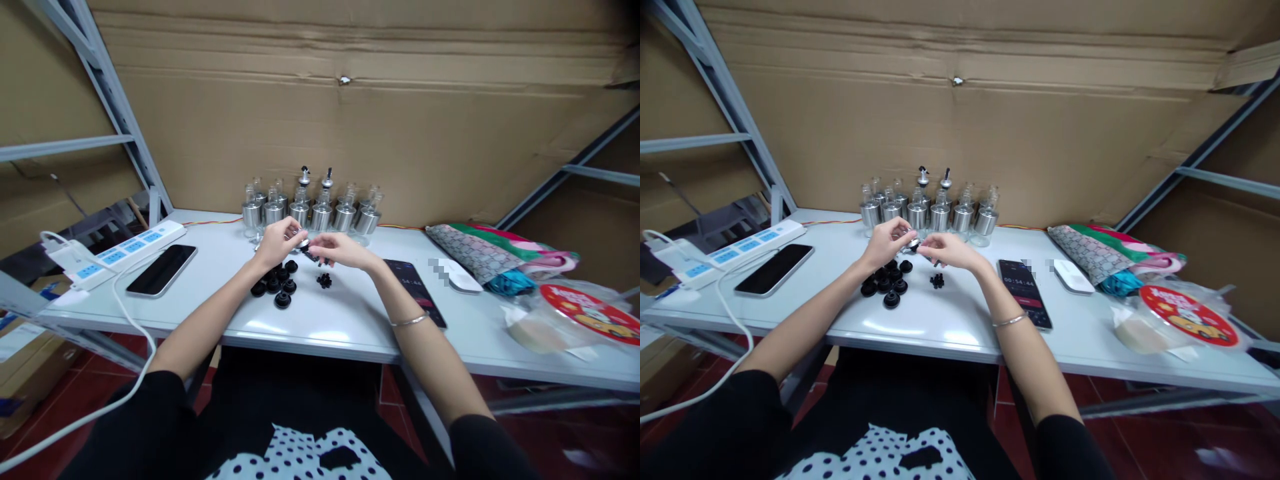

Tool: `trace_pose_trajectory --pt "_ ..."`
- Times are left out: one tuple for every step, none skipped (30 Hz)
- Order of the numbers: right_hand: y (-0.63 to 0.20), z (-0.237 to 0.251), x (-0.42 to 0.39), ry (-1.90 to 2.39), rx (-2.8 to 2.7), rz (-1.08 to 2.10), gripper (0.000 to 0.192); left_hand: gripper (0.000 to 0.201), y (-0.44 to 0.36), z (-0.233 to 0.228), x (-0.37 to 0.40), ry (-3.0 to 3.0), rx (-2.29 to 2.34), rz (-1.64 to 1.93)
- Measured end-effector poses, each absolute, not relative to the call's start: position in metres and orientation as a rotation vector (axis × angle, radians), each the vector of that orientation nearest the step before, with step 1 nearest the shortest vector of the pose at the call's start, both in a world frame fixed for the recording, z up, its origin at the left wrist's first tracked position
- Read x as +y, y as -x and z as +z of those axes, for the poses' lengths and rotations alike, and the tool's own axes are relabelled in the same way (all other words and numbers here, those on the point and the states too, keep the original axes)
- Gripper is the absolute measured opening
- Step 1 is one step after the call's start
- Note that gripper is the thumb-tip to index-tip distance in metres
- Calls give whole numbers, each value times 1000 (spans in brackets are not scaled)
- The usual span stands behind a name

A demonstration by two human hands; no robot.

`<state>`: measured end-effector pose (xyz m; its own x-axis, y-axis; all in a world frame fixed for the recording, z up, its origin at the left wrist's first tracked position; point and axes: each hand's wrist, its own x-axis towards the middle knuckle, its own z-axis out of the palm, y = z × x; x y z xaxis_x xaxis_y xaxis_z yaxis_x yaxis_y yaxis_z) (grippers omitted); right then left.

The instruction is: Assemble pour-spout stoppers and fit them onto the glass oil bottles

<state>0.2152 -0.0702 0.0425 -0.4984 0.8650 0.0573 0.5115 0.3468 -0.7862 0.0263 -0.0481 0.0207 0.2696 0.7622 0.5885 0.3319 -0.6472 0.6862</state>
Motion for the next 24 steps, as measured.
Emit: trace_pose_trajectory --pt "-208 41 -72 1156 -2105 969 35 22 -29 20 -49 -1997 962 1391" --pt "-202 39 -74 1128 -2066 904 35 24 -32 20 -49 -1885 930 1426" --pt "-196 37 -75 1101 -2032 829 34 26 -35 20 -50 -1779 889 1449" --pt "-191 36 -76 1083 -1994 759 33 28 -37 20 -50 -1675 842 1468" --pt "-188 35 -76 1070 -1954 705 32 30 -39 20 -50 -1575 794 1479" --pt "-186 34 -75 1069 -1915 669 32 31 -41 20 -50 -1485 747 1469" --pt "-185 33 -75 1085 -1881 636 32 32 -42 21 -50 -1417 702 1432" --pt "-184 33 -74 1121 -1861 586 33 33 -44 21 -51 -1368 665 1377" --pt "-184 32 -73 1174 -1865 511 34 33 -45 20 -52 -1334 639 1311" --pt "-184 32 -73 1239 -1893 414 35 33 -46 20 -53 -1309 627 1242" --pt "-184 32 -74 1312 -1938 302 34 32 -47 20 -55 -1285 624 1178" --pt "-183 32 -76 1387 -1987 192 32 31 -47 19 -56 -1257 626 1134" --pt "-182 34 -81 1455 -2032 97 30 29 -48 19 -57 -1224 633 1115" --pt "-182 36 -88 1509 -2062 27 27 26 -48 19 -58 -1189 640 1122" --pt "-182 40 -98 1543 -2073 -19 26 22 -48 20 -58 -1158 644 1151" --pt "-183 45 -111 1544 -2074 -43 27 19 -47 21 -58 -1134 649 1195" --pt "-186 51 -126 1518 -2050 -49 27 17 -46 23 -57 -1114 658 1238" --pt "-191 58 -143 1454 -2043 -11 26 16 -44 25 -56 -1098 670 1267" --pt "-199 63 -161 1373 -2081 106 27 16 -42 27 -55 -1083 684 1273" --pt "-208 67 -180 1272 -2170 312 29 16 -40 30 -54 -1067 699 1265" --pt "-218 69 -198 1151 -2314 596 30 17 -38 32 -53 -1049 719 1257" --pt "-230 66 -214 1042 -2486 934 28 21 -37 34 -53 -1034 746 1252" --pt "-241 59 -227 969 -2617 1251 25 28 -36 35 -53 -1025 774 1253" --pt "-253 48 -238 1013 -2694 1468 22 34 -35 36 -53 -1024 798 1256"
